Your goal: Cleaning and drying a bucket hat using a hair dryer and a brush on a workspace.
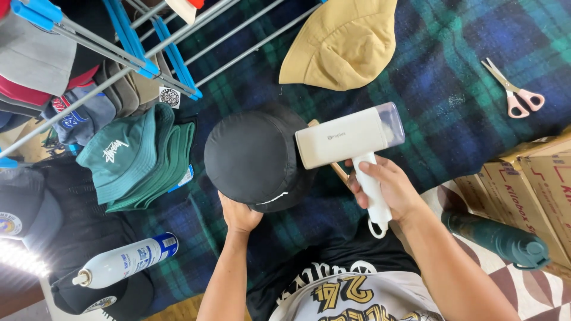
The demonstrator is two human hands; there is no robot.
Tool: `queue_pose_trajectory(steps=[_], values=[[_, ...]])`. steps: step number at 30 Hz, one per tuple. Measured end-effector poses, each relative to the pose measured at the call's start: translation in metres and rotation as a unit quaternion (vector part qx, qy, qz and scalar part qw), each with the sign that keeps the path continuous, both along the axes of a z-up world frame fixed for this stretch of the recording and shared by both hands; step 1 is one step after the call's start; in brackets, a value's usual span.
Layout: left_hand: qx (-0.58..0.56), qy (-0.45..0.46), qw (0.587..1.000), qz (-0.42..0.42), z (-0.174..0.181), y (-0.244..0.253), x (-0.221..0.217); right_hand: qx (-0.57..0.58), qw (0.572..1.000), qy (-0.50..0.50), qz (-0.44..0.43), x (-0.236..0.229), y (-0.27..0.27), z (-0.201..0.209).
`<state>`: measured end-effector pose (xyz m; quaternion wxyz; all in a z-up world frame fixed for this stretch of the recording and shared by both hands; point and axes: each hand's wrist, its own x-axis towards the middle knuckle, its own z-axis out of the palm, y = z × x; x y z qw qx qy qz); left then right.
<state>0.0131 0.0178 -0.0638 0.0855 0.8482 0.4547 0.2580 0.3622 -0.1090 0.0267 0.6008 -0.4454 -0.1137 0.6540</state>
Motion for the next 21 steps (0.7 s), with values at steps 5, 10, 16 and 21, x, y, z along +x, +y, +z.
queue_pose_trajectory(steps=[5,10,16,21], values=[[-0.003,-0.001,1.0,0.011,-0.003,-0.001,-0.001,0.042,0.997,-0.069,-0.007,-0.015,0.002,0.051],[0.001,-0.006,0.999,0.034,-0.004,-0.005,-0.004,0.089,0.988,-0.122,-0.005,-0.021,0.009,0.074],[-0.014,-0.02,0.999,0.049,-0.014,-0.002,-0.009,0.084,0.973,-0.212,0.036,-0.037,-0.011,0.113],[-0.053,-0.065,0.991,0.1,0.064,-0.02,0.009,0.106,0.906,-0.403,0.075,-0.036,-0.012,0.12]])
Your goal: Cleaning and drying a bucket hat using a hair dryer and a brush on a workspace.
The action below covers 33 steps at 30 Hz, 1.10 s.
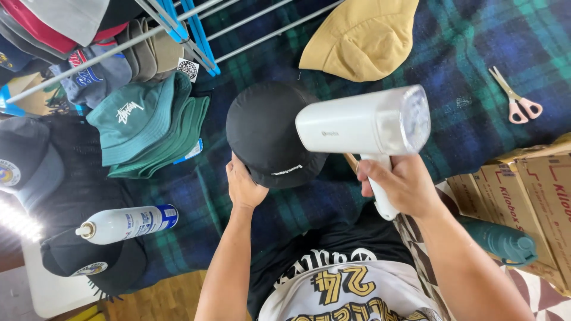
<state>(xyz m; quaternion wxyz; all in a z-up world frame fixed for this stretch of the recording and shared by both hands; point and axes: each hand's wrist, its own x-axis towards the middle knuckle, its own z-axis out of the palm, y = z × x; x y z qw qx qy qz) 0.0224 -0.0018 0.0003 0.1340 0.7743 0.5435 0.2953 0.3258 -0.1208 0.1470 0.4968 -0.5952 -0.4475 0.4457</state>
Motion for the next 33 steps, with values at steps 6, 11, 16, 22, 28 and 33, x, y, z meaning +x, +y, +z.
queue_pose_trajectory(steps=[6,11,16,22,28,33], values=[[-0.078,-0.071,0.992,0.069,-0.002,-0.006,-0.004,-0.056,0.99,-0.127,0.003,-0.014,0.007,0.04],[-0.1,-0.095,0.988,0.064,0.016,-0.009,-0.009,-0.08,0.974,-0.209,0.023,-0.033,0.002,0.07],[-0.116,-0.098,0.987,0.051,0.014,-0.007,-0.015,-0.059,0.965,-0.251,0.052,-0.046,0.036,0.105],[-0.213,-0.112,0.969,0.057,0.019,-0.002,-0.022,-0.265,0.912,-0.303,0.076,-0.075,0.064,0.143],[-0.189,-0.129,0.973,0.029,0.017,-0.001,-0.03,-0.328,0.854,-0.396,0.087,-0.11,0.097,0.167],[-0.184,-0.159,0.97,0.012,0.011,0.003,-0.036,-0.297,0.797,-0.486,0.2,-0.123,0.129,0.181]])
